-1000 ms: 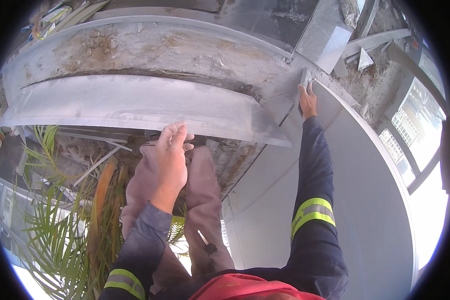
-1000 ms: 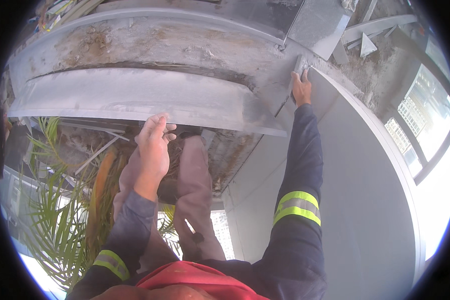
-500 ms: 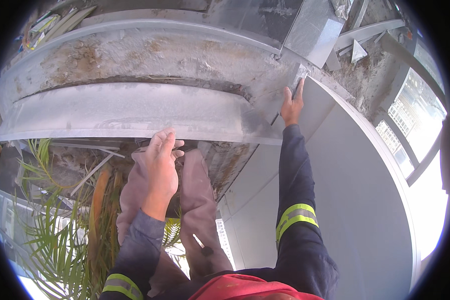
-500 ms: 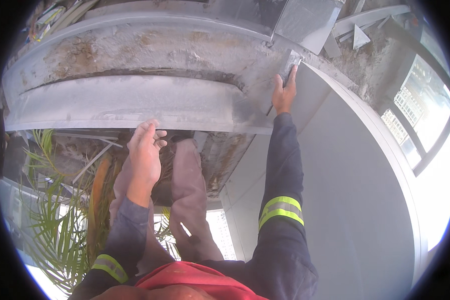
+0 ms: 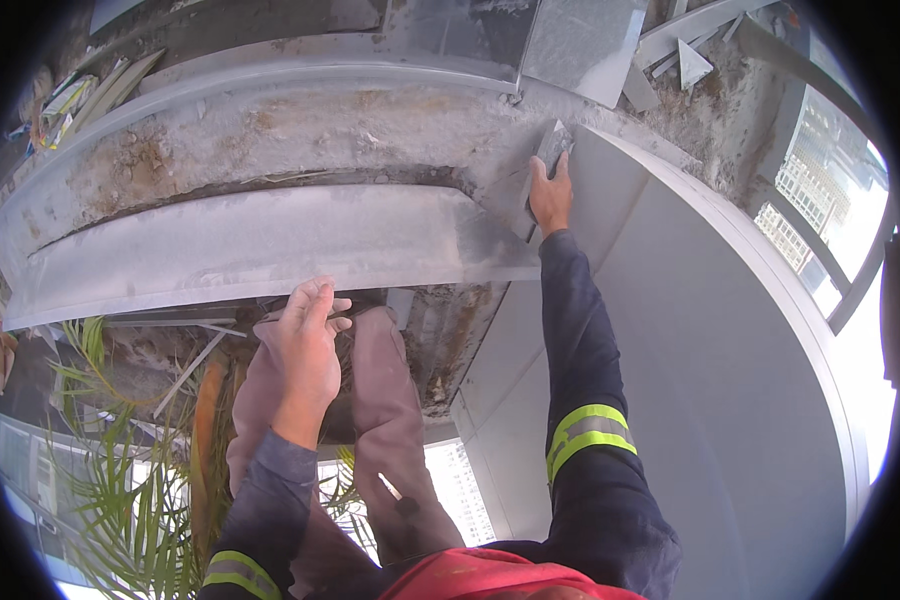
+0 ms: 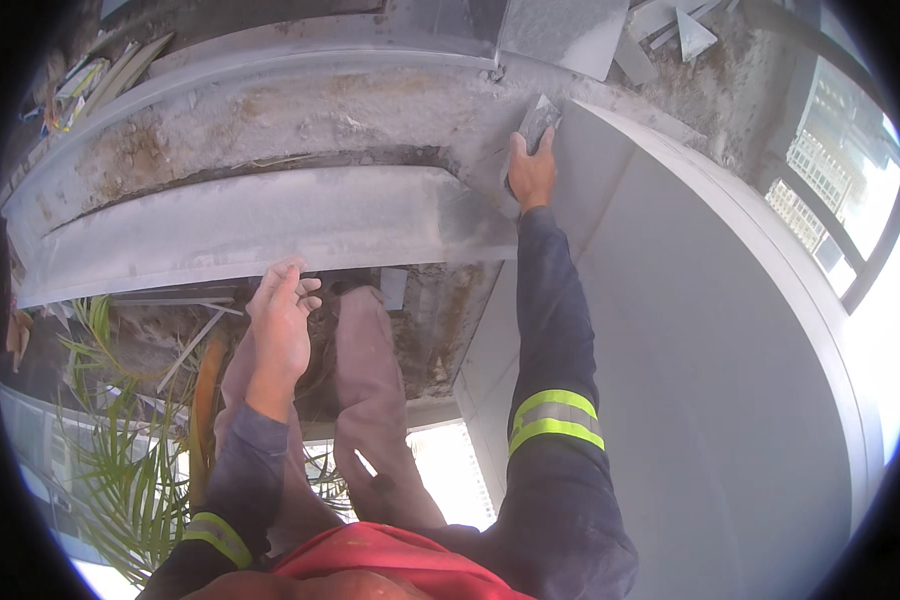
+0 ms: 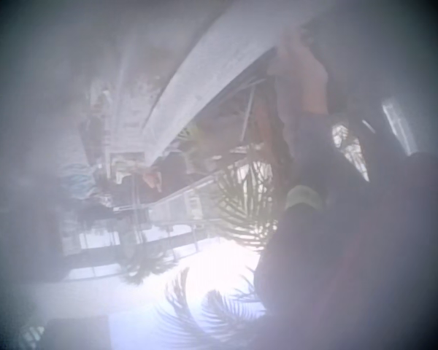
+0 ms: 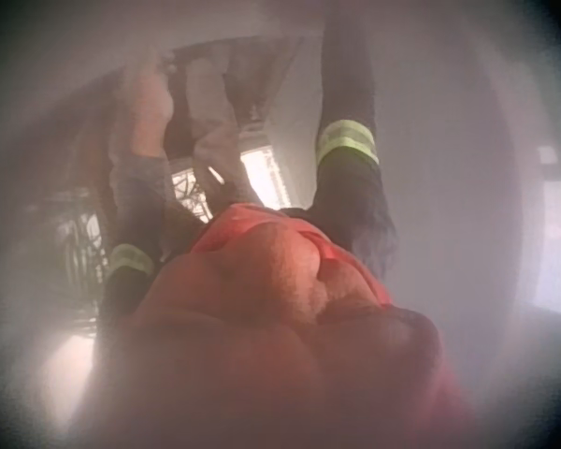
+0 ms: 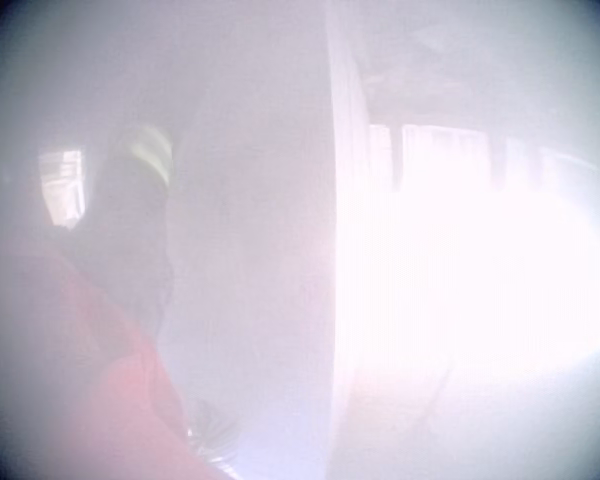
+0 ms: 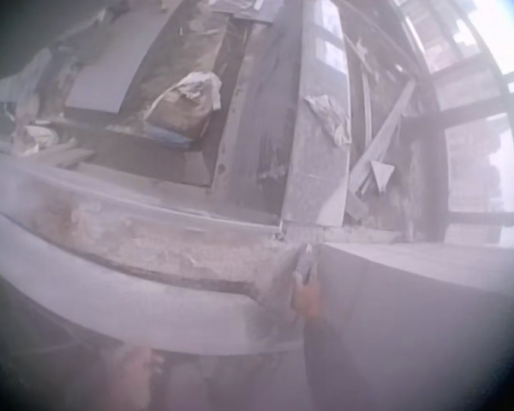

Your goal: The person positions a large stone slab on a curved surface, uses an angle grinder to cut the slab, and then wipes the surface with a cloth. The person handles the slab and tools while seated on the floor.

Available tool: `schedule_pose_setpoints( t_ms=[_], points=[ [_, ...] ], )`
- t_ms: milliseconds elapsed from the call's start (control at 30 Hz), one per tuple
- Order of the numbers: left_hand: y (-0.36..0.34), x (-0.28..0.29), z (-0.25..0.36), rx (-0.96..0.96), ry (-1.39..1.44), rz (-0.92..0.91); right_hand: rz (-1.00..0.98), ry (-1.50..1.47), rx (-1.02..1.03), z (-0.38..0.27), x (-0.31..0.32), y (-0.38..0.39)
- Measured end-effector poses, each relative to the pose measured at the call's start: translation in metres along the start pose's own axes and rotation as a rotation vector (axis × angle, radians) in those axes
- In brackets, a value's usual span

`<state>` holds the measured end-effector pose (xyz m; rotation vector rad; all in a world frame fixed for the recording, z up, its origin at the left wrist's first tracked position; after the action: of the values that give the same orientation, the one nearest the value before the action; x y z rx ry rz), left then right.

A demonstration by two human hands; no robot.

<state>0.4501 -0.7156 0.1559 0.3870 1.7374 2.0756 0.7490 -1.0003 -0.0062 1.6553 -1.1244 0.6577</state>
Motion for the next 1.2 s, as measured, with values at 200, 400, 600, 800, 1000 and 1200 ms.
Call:
schedule_pose_setpoints(
  t_ms=[200,400,600,800,1000,1200],
  points=[
    [-0.001,0.004,0.001,-0.021,0.029,0.027,-0.115,-0.017,0.301,-0.044,0.006,0.008],
    [-0.001,0.007,-0.003,-0.023,-0.011,0.02,-0.028,0.081,0.138,-0.01,-0.002,-0.003],
    [-0.006,0.009,0.001,-0.02,0.038,0.029,-0.052,0.052,0.178,-0.01,0.002,0.0],
    [0.005,0.009,0.0,0.016,0.061,0.062,-0.135,0.148,0.174,-0.063,-0.003,0.0],
    [-0.002,0.008,0.003,-0.007,0.089,0.004,-0.046,0.142,-0.145,-0.009,0.002,-0.006],
    [0.006,0.01,0.007,-0.001,0.098,0.022,-0.053,0.097,0.216,-0.062,-0.004,0.012]
  ],
)
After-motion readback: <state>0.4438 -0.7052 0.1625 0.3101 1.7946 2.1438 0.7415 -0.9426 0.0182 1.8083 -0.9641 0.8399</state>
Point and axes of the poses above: each hand's wrist, its own y-axis away from the middle knuckle, its own x-axis out of the back of the hand, z = x × y, the point moved 2 cm from there along -y, towards the middle knuckle, and after that the axes turned 5 degrees about x, right-handed, at the moved point
